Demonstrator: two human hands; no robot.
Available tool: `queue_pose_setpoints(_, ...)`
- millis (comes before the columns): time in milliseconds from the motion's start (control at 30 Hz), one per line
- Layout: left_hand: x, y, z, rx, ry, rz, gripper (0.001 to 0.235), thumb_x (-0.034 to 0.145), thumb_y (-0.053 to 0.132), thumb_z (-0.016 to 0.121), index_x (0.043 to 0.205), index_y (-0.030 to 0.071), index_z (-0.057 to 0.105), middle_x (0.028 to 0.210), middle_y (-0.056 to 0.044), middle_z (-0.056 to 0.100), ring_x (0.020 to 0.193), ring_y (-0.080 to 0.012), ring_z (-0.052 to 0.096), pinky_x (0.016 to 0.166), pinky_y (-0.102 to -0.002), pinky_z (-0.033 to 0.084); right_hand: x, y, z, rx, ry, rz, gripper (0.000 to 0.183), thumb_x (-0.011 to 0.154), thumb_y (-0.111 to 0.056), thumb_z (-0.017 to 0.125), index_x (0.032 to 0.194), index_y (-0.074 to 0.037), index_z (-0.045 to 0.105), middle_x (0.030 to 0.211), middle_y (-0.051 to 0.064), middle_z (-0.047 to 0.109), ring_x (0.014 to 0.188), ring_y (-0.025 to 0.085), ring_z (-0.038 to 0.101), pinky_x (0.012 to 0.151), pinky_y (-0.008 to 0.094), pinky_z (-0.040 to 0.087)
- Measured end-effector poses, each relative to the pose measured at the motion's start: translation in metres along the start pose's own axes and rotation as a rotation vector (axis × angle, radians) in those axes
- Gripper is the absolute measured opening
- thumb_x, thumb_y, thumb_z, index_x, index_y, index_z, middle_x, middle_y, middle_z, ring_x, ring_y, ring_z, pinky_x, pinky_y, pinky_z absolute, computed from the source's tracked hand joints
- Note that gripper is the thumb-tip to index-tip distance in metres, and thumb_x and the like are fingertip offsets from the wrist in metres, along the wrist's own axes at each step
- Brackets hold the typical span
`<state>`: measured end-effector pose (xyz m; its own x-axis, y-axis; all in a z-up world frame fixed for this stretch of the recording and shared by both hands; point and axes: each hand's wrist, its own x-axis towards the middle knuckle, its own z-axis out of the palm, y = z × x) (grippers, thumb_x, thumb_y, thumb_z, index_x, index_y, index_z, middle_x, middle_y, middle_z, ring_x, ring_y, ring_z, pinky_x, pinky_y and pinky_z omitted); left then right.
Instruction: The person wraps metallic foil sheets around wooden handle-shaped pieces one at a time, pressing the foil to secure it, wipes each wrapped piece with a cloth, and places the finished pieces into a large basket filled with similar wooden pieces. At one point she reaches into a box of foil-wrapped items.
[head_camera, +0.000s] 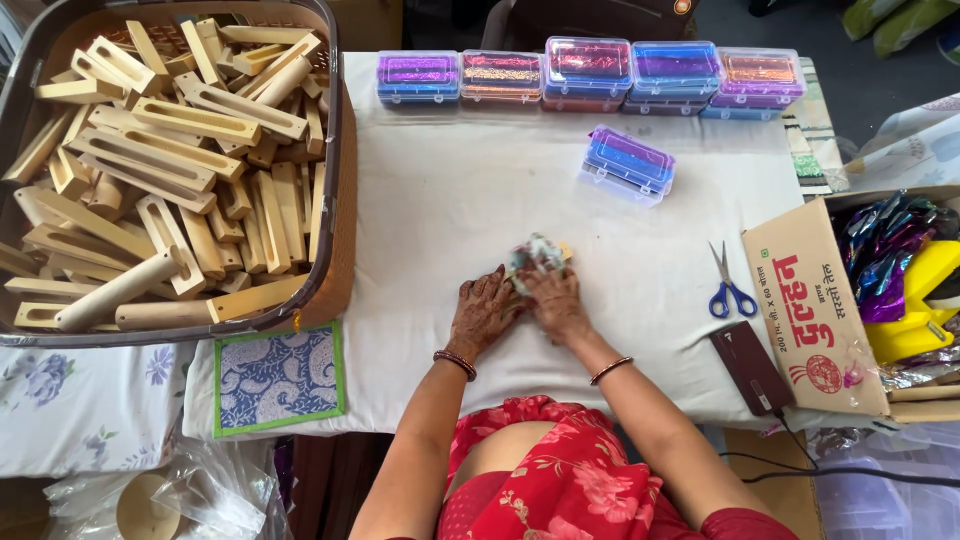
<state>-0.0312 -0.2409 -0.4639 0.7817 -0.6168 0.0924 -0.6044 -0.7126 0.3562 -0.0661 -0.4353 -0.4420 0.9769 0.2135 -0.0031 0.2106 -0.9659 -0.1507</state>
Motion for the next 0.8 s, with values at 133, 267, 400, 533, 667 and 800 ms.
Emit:
queue_pose_setpoints(133, -0.002, 0.001, -0.001, 0.093, -0.055, 0.002, 0.063, 0.095, 0.054, 0.056, 0.146, 0.016, 0.051, 0.162, -0.009, 0.036, 0.141, -0.0247, 0.04, 0.114, -0.052, 0.029, 0.0, 0.042, 0.012, 0.026, 0.046, 0.113, 0.055, 0.097, -0.028, 0.055, 0.15, -0.013, 0.047, 0.158, 0.008, 0.036, 0.149, 0.03, 0.025, 0.119, 0.06, 0.016)
queue_pose_setpoints(267, 0.001, 0.005, -0.01, 0.034, 0.002, -0.018, 0.066, 0.096, 0.052, 0.057, 0.15, 0.016, 0.047, 0.162, -0.009, 0.037, 0.14, -0.0253, 0.04, 0.114, -0.051, 0.029, 0.013, 0.072, 0.057, 0.192, 0.227, 0.272, 0.048, 0.102, -0.019, 0.047, 0.15, -0.011, 0.052, 0.163, 0.01, 0.043, 0.151, 0.032, 0.035, 0.126, 0.048, 0.027)
queue_pose_setpoints(400, 0.0, 0.006, -0.013, 0.017, 0.003, -0.017, 0.068, 0.095, 0.049, 0.059, 0.153, 0.017, 0.045, 0.161, -0.013, 0.037, 0.14, -0.0266, 0.04, 0.113, -0.051, 0.029, 0.024, 0.04, 0.07, 0.472, 0.298, 0.22, 0.036, 0.121, -0.033, 0.03, 0.143, -0.022, 0.057, 0.144, -0.004, 0.055, 0.137, 0.014, 0.05, 0.119, 0.028, 0.039)
queue_pose_setpoints(533, 0.001, 0.001, -0.005, 0.159, -0.189, -0.046, 0.047, 0.1, 0.049, 0.06, 0.137, 0.02, 0.054, 0.165, -0.006, 0.039, 0.152, -0.0224, 0.036, 0.123, -0.047, 0.028, 0.009, -0.001, 0.019, 0.109, 0.093, -0.138, 0.058, 0.1, -0.042, 0.051, 0.15, -0.014, 0.048, 0.157, 0.006, 0.043, 0.149, 0.029, 0.033, 0.125, 0.053, 0.017)
queue_pose_setpoints(667, 0.001, 0.007, -0.017, 0.035, -0.035, -0.031, 0.068, 0.098, 0.048, 0.057, 0.155, 0.015, 0.039, 0.164, -0.011, 0.033, 0.143, -0.0252, 0.038, 0.115, -0.05, 0.029, 0.013, 0.034, 0.003, 0.03, 0.068, 0.065, 0.065, 0.095, -0.038, 0.052, 0.153, -0.01, 0.041, 0.163, 0.01, 0.033, 0.153, 0.038, 0.024, 0.12, 0.061, 0.01)
queue_pose_setpoints(800, 0.005, 0.011, -0.02, 0.055, -0.09, -0.052, 0.069, 0.098, 0.047, 0.056, 0.156, 0.017, 0.036, 0.165, -0.01, 0.03, 0.142, -0.0246, 0.037, 0.115, -0.051, 0.027, 0.021, 0.079, 0.025, 0.237, 0.125, 0.382, 0.058, 0.101, -0.031, 0.049, 0.156, -0.012, 0.042, 0.166, 0.013, 0.032, 0.149, 0.039, 0.028, 0.122, 0.052, 0.021)
